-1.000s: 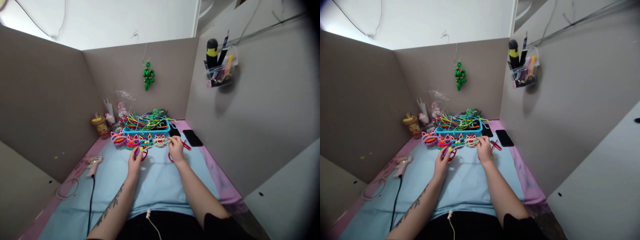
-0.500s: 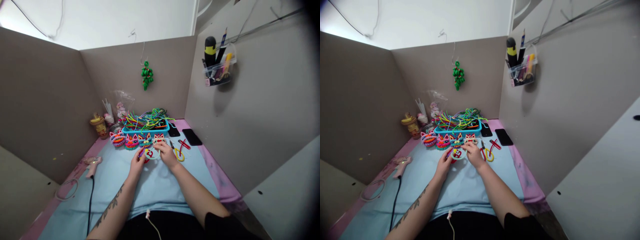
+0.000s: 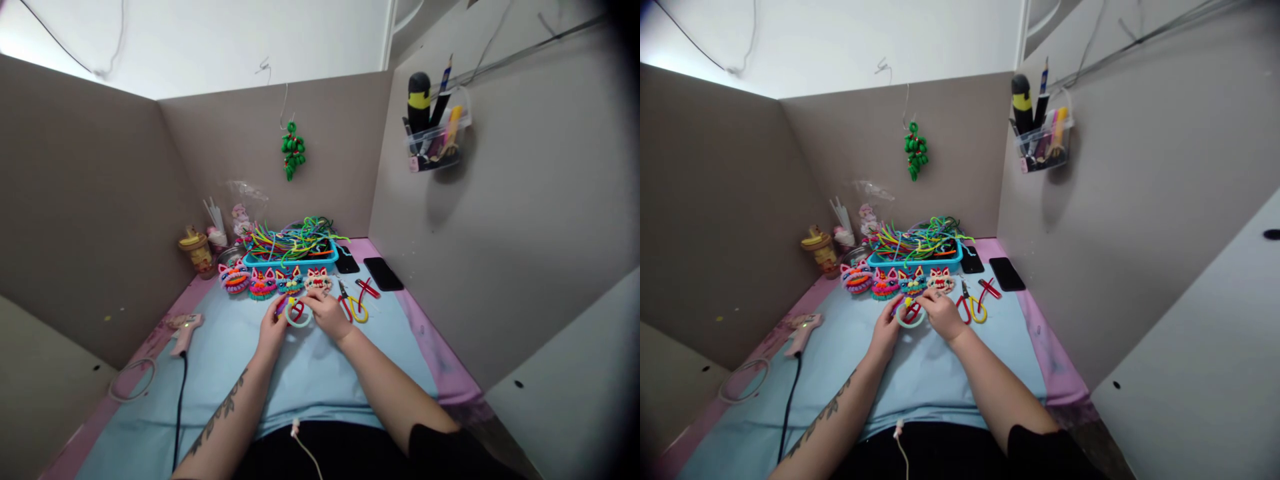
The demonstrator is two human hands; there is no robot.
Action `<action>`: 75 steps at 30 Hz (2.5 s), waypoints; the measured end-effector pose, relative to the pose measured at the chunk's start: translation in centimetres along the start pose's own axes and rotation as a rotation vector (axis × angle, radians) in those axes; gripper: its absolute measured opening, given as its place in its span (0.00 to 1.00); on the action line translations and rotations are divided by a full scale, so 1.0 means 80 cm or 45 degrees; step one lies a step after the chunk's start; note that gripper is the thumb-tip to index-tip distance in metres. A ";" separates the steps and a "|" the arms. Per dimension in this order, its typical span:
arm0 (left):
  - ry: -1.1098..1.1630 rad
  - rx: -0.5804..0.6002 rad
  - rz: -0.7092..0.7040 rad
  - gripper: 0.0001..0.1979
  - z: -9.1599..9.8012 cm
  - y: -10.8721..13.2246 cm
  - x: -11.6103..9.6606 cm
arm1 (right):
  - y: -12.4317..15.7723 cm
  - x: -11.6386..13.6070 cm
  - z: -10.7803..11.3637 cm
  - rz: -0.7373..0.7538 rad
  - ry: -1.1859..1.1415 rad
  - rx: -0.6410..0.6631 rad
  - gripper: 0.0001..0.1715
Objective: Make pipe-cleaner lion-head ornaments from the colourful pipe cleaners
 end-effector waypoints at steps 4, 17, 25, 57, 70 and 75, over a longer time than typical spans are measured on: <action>0.002 -0.004 0.007 0.26 0.001 0.000 0.000 | -0.001 0.010 -0.008 0.037 -0.206 -0.058 0.19; 0.150 0.115 0.086 0.25 -0.006 -0.005 0.016 | 0.002 -0.007 -0.011 -0.469 -0.553 -0.123 0.10; 0.021 -0.061 0.023 0.26 0.009 -0.002 0.006 | -0.001 0.022 -0.024 -0.318 -0.408 0.039 0.26; 0.013 -0.318 -0.023 0.22 0.029 0.001 0.006 | 0.003 0.078 0.006 0.018 0.059 -0.180 0.10; 0.095 -0.432 -0.001 0.22 0.042 -0.001 0.012 | 0.014 0.019 -0.003 -0.508 -0.215 -0.305 0.16; 0.129 -0.330 0.000 0.22 0.031 0.001 0.005 | 0.019 -0.002 -0.010 -0.656 -0.373 -0.330 0.08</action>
Point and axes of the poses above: each hand's wrist, its own y-axis away from the middle knuckle, its own z-axis out of the back of the hand, x = y × z, the point moved 8 cm from there along -y, towards the middle knuckle, and after that the axes turned 11 degrees about z, right-handed, at the moved point
